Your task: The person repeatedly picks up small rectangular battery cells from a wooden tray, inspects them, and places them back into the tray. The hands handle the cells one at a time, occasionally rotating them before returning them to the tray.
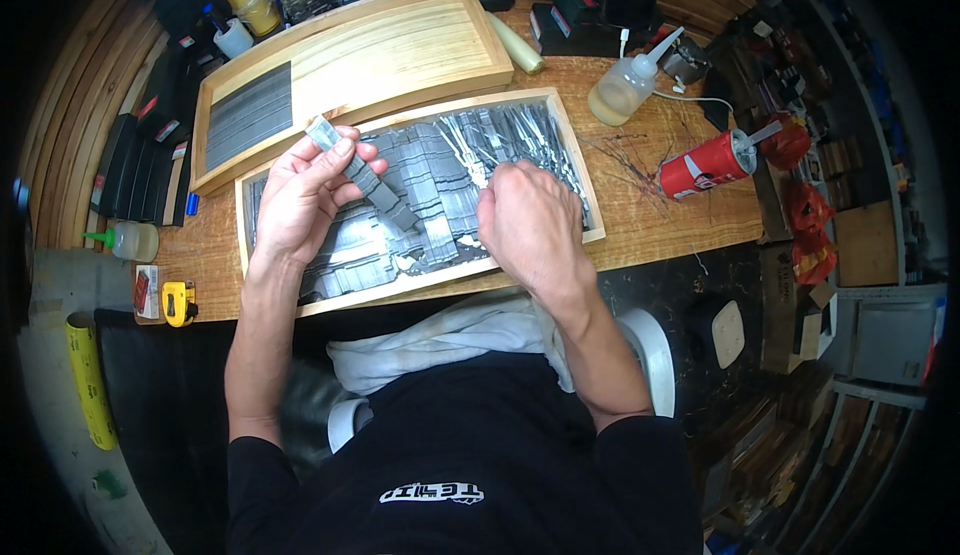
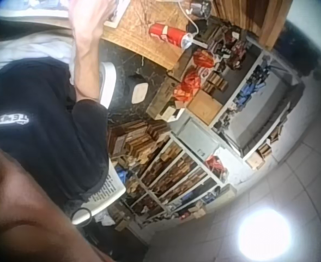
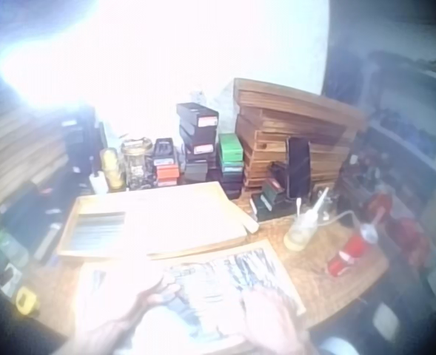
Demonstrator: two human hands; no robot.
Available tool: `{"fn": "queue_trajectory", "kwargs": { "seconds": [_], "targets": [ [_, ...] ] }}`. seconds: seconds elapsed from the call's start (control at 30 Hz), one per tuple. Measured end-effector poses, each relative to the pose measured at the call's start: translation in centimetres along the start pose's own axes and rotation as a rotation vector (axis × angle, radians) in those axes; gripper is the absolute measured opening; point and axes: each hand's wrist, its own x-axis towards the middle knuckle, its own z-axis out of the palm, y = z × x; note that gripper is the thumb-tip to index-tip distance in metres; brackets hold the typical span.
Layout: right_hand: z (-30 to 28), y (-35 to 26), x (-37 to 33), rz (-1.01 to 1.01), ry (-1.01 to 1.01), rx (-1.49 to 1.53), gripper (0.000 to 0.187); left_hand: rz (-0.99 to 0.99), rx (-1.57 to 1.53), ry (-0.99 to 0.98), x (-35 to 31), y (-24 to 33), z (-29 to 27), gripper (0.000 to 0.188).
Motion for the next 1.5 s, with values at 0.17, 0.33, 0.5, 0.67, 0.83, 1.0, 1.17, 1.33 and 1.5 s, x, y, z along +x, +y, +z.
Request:
{"fn": "queue_trajectory", "kwargs": {
  "seconds": [0.17, 0.33, 0.5, 0.67, 0.83, 1.0, 1.17, 1.33, 1.5],
  "targets": [
    [0.5, 0.2, 0.2, -0.040, 0.012, -0.030, 0.015, -0.012, 0.001, 0.015, -0.1, 0.1, 0.3, 0.025],
    [0.3, -0.8, 0.2, 0.047, -0.046, -0.142, 0.016, -0.014, -0.018, 0.008, -0.1, 0.2, 0.1, 0.024],
    [0.3, -1.2, 0.3, -0.006, -0.078, -0.255, 0.017, -0.010, -0.018, -0.003, -0.1, 0.1, 0.0, 0.023],
    [0.2, -1.0, 0.9, 0.032, -0.124, -0.197, 0.017, -0.011, 0.007, -0.004, 0.0, 0.2, -0.2, 0.021],
    [-0.2, 0.7, 1.0, 0.069, -0.116, -0.061, 0.017, -0.037, 0.023, -0.040, 0.1, 0.3, -0.3, 0.022],
    [-3.1, 3.4, 0.9, 0.155, -0.260, 0.656, 0.018, -0.108, 0.002, -0.085, 0.1, 0.5, 0.1, 0.020],
    [-3.0, 3.6, 0.9, 0.084, -0.441, 0.959, 0.019, -0.159, -0.035, -0.072, -2.0, -0.6, 2.8, 0.020],
    [-2.6, 1.7, -0.7, 0.099, -0.747, 1.036, 0.023, -0.140, -0.141, -0.053, -4.5, -2.1, 3.8, 0.023],
    [-1.5, 1.0, -2.5, 0.151, -0.897, 1.032, 0.022, -0.103, -0.147, 0.018, -8.0, -3.1, 4.9, 0.027]
  ]
}}
